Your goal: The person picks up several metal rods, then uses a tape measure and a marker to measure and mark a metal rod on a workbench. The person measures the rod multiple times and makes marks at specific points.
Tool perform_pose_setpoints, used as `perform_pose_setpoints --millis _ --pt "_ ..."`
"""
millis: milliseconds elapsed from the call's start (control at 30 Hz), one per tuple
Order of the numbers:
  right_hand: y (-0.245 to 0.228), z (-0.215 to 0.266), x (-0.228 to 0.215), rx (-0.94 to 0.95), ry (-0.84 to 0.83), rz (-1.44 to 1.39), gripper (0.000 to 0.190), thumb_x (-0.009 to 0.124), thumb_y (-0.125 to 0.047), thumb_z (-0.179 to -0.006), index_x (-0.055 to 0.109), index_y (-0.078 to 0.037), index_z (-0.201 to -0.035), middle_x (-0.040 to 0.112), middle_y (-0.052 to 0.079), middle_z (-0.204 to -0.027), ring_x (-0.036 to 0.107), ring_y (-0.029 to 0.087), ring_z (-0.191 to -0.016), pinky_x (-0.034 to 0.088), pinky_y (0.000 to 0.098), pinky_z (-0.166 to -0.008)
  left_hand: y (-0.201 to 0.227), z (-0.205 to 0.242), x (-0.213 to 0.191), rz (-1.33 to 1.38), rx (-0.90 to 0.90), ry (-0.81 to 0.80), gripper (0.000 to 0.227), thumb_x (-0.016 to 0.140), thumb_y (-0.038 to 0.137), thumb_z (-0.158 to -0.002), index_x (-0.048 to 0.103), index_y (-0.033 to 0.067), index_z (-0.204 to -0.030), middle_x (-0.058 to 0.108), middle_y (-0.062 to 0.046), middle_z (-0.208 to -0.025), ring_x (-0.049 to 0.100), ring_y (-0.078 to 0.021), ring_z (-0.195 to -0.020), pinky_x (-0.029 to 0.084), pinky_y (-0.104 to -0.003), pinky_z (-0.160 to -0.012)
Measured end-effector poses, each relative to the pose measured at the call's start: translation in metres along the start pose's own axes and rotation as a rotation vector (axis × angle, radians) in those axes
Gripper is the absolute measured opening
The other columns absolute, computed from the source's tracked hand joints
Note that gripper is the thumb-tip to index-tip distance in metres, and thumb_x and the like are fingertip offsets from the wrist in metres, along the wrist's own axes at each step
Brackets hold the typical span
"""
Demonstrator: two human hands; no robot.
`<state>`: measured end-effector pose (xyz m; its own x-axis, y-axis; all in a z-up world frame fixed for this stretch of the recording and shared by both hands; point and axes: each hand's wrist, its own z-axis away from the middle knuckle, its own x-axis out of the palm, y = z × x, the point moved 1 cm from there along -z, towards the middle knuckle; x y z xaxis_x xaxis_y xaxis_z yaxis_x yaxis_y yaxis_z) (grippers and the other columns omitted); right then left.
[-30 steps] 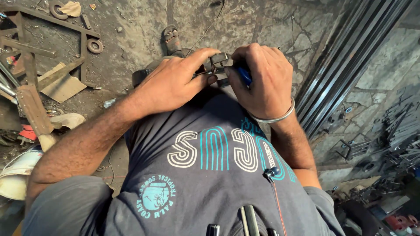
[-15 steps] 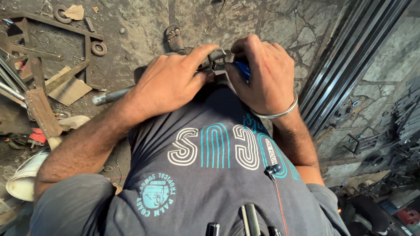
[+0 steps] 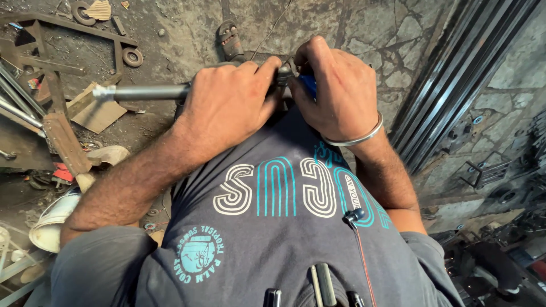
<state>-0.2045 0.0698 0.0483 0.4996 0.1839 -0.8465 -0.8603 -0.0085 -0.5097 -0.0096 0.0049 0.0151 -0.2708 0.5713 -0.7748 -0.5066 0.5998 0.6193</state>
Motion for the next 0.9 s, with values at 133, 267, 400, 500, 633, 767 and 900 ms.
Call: perform_pose_setpoints --millis 133,267,400,500,633,767,900 --pt "0.003 0.004 0.0 -0.031 -0.031 -0.059 0.033 0.079 -0.02 -0.093 0.06 -0.007 -0.116 0.068 0.011 -0.103 0.067 0.034 -0.098 0.053 0.0431 -0.08 -0.004 0.001 0.001 0.061 0.008 0.023 0.036 0.071 0.033 -0.096 0.065 0.0089 -0.122 0.071 -0.01 -0.085 0.071 -0.0344 -0.076 0.054 -0.049 -0.061" --pt "0.008 0.01 0.002 -0.035 -0.083 -0.078 0.032 0.079 -0.024 -0.093 0.062 -0.007 -0.115 0.068 0.011 -0.106 0.067 0.034 -0.099 0.054 0.043 -0.08 -0.006 0.0 0.005 0.157 -0.017 0.011 0.033 0.069 0.033 -0.095 0.068 0.0105 -0.119 0.073 -0.012 -0.088 0.071 -0.0365 -0.078 0.054 -0.05 -0.063" --pt "0.029 0.023 -0.002 0.016 -0.106 -0.021 0.026 0.078 -0.026 -0.095 0.067 -0.008 -0.111 0.067 0.011 -0.102 0.066 0.035 -0.095 0.053 0.0438 -0.077 -0.008 0.002 0.012 0.215 -0.088 0.018 0.034 0.068 0.035 -0.095 0.072 0.0103 -0.117 0.074 -0.016 -0.089 0.071 -0.0394 -0.078 0.054 -0.052 -0.065" --pt "0.066 0.042 -0.009 0.053 -0.166 -0.01 0.02 0.076 -0.026 -0.097 0.071 -0.009 -0.106 0.065 0.011 -0.097 0.065 0.035 -0.091 0.052 0.0442 -0.075 -0.01 0.009 0.013 0.232 -0.15 0.029 0.034 0.068 0.036 -0.095 0.073 0.0105 -0.117 0.075 -0.017 -0.09 0.071 -0.0402 -0.081 0.055 -0.052 -0.068" --pt "0.133 0.074 -0.025 0.083 -0.246 0.083 0.016 0.075 -0.023 -0.097 0.073 -0.009 -0.103 0.062 0.012 -0.093 0.063 0.035 -0.088 0.051 0.0435 -0.074 -0.008 0.021 0.009 0.269 -0.247 0.06 0.036 0.067 0.036 -0.095 0.074 0.0106 -0.119 0.075 -0.018 -0.096 0.071 -0.0406 -0.086 0.056 -0.051 -0.075" --pt "0.182 0.092 -0.054 0.115 -0.286 0.136 0.014 0.076 -0.018 -0.095 0.073 -0.007 -0.103 0.061 0.012 -0.09 0.062 0.035 -0.083 0.049 0.0437 -0.071 0.008 0.038 0.004 0.312 -0.325 0.127 0.04 0.065 0.037 -0.098 0.071 0.0072 -0.125 0.074 -0.021 -0.104 0.07 -0.0417 -0.095 0.055 -0.051 -0.081" --pt "0.148 0.081 -0.082 0.054 -0.135 -0.02 0.011 0.076 -0.013 -0.097 0.071 -0.005 -0.103 0.06 0.011 -0.089 0.062 0.03 -0.082 0.048 0.0406 -0.072 0.043 0.033 0.013 0.502 -0.276 0.12 0.048 0.065 0.037 -0.101 0.064 0.0038 -0.136 0.071 -0.022 -0.122 0.067 -0.0403 -0.112 0.052 -0.047 -0.093"
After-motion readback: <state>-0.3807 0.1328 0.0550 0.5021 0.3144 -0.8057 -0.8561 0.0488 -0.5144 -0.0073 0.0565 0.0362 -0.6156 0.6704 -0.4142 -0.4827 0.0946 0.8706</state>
